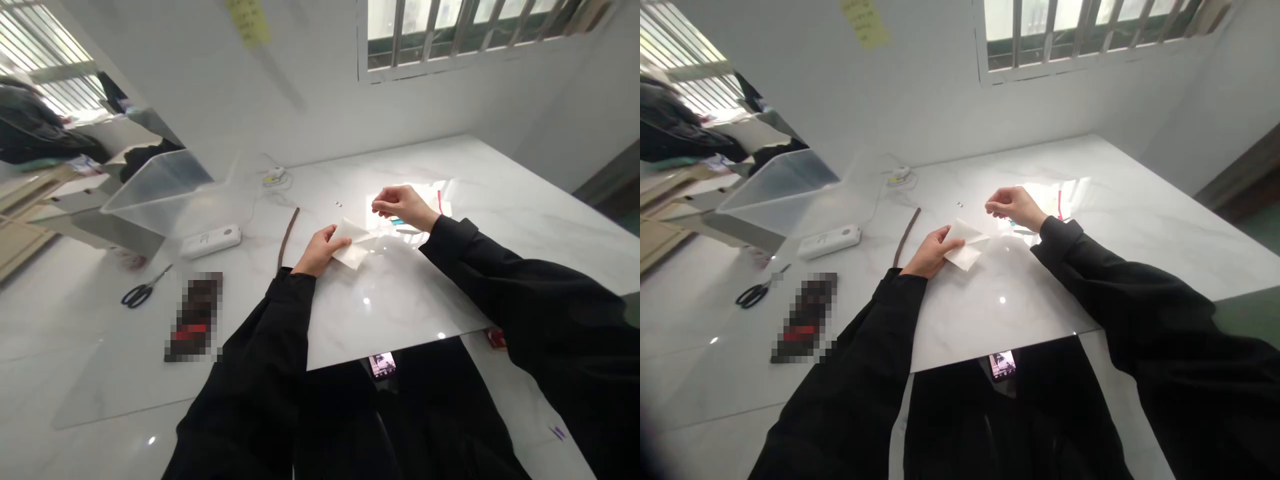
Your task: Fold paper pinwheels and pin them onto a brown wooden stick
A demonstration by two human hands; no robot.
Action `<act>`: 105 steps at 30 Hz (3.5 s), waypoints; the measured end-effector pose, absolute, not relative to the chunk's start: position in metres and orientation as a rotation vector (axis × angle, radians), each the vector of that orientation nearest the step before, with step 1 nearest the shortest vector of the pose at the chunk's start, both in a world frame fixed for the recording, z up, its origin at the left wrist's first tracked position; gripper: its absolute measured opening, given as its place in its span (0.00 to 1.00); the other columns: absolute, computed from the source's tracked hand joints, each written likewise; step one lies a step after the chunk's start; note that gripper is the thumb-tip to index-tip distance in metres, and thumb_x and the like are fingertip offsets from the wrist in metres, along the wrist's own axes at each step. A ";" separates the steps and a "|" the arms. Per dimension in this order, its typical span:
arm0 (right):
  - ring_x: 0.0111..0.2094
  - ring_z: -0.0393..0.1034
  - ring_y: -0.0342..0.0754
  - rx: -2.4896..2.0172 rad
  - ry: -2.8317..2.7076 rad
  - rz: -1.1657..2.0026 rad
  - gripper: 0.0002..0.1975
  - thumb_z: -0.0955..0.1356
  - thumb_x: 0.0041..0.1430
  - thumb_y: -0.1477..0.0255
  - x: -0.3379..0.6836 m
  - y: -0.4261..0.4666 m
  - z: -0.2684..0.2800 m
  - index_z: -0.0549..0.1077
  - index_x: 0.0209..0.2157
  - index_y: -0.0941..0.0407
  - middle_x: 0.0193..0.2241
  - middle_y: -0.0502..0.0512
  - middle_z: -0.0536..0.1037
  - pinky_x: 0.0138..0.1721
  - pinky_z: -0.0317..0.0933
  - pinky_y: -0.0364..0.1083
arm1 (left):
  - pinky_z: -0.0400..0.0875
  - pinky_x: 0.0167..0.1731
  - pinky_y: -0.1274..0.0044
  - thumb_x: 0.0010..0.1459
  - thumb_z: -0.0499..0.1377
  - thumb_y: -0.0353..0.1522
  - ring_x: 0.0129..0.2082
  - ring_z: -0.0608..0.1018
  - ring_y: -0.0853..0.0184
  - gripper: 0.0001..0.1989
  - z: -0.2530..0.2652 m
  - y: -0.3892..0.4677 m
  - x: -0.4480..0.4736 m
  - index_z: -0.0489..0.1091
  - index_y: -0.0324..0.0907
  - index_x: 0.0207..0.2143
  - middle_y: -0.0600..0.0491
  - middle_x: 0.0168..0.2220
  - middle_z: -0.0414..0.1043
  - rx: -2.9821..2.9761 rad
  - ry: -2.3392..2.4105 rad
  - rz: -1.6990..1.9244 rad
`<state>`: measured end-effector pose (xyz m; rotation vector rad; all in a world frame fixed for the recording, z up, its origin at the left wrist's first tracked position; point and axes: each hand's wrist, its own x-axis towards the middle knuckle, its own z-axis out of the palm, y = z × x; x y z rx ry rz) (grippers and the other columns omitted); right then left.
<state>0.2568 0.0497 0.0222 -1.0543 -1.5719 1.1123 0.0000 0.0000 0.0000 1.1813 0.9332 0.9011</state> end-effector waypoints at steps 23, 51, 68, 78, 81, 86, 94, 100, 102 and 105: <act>0.37 0.80 0.48 -0.947 -1.128 1.505 0.16 0.82 0.49 0.67 0.242 0.012 -0.007 0.81 0.38 0.57 0.34 0.58 0.85 0.48 0.77 0.52 | 0.73 0.38 0.75 0.45 0.74 0.42 0.35 0.79 0.64 0.26 -0.007 0.002 0.001 0.77 0.37 0.44 0.49 0.40 0.81 1.301 1.057 1.050; 0.30 0.68 0.45 -1.003 -1.722 1.105 0.14 0.74 0.58 0.59 0.224 0.005 -0.017 0.82 0.34 0.56 0.29 0.52 0.80 0.33 0.61 0.46 | 0.72 0.37 0.77 0.48 0.70 0.35 0.37 0.79 0.65 0.27 0.013 -0.012 0.005 0.75 0.38 0.51 0.48 0.43 0.80 1.258 0.869 0.789; 0.37 0.74 0.50 -0.923 -1.741 0.902 0.09 0.74 0.60 0.61 0.224 0.001 -0.013 0.82 0.34 0.52 0.35 0.53 0.83 0.43 0.63 0.50 | 0.77 0.41 0.72 0.46 0.75 0.38 0.36 0.82 0.63 0.30 0.006 -0.011 0.010 0.76 0.37 0.50 0.48 0.40 0.82 1.149 0.948 0.943; 0.37 0.73 0.51 -0.908 -1.770 0.909 0.11 0.74 0.61 0.59 0.223 -0.002 -0.011 0.83 0.34 0.52 0.35 0.55 0.81 0.44 0.64 0.51 | 0.77 0.40 0.71 0.45 0.75 0.41 0.37 0.82 0.61 0.30 0.004 -0.014 0.015 0.78 0.38 0.49 0.46 0.43 0.83 1.224 1.009 1.010; 0.38 0.73 0.51 -0.896 -1.760 0.928 0.12 0.74 0.61 0.58 0.222 -0.002 -0.012 0.83 0.34 0.53 0.36 0.56 0.79 0.40 0.65 0.49 | 0.77 0.43 0.70 0.47 0.75 0.41 0.39 0.82 0.60 0.28 0.005 -0.013 0.015 0.79 0.37 0.49 0.45 0.45 0.82 1.290 1.029 1.034; 0.40 0.72 0.50 -0.909 -1.736 0.901 0.14 0.74 0.60 0.55 0.222 -0.001 -0.015 0.83 0.34 0.52 0.40 0.56 0.77 0.38 0.66 0.48 | 0.77 0.44 0.69 0.48 0.73 0.42 0.41 0.83 0.57 0.26 0.005 -0.014 0.016 0.80 0.37 0.47 0.46 0.44 0.83 1.409 1.085 1.055; 0.41 0.72 0.51 -0.896 -1.732 0.976 0.14 0.74 0.59 0.57 0.223 0.003 -0.019 0.83 0.34 0.54 0.40 0.57 0.75 0.37 0.67 0.47 | 0.77 0.45 0.68 0.50 0.73 0.43 0.42 0.83 0.56 0.25 0.003 -0.013 0.017 0.80 0.37 0.46 0.45 0.46 0.83 1.471 1.070 1.068; 0.41 0.73 0.51 -0.935 -1.749 0.981 0.12 0.74 0.59 0.60 0.224 0.000 -0.014 0.82 0.34 0.55 0.39 0.58 0.77 0.38 0.68 0.47 | 0.77 0.40 0.71 0.49 0.73 0.43 0.38 0.83 0.58 0.25 0.004 -0.015 0.018 0.80 0.37 0.46 0.46 0.42 0.83 1.428 1.088 1.067; 0.40 0.73 0.51 -0.937 -1.758 0.978 0.13 0.73 0.60 0.60 0.224 0.000 -0.013 0.82 0.34 0.55 0.38 0.58 0.77 0.38 0.68 0.47 | 0.77 0.39 0.71 0.49 0.73 0.43 0.38 0.82 0.59 0.25 0.005 -0.015 0.019 0.80 0.37 0.46 0.46 0.42 0.83 1.413 1.089 1.069; 0.39 0.73 0.51 -0.934 -1.770 0.966 0.13 0.73 0.61 0.60 0.224 0.000 -0.013 0.82 0.34 0.55 0.38 0.58 0.78 0.38 0.69 0.47 | 0.78 0.39 0.71 0.49 0.74 0.42 0.37 0.83 0.59 0.25 0.006 -0.016 0.019 0.80 0.37 0.46 0.46 0.42 0.83 1.392 1.086 1.067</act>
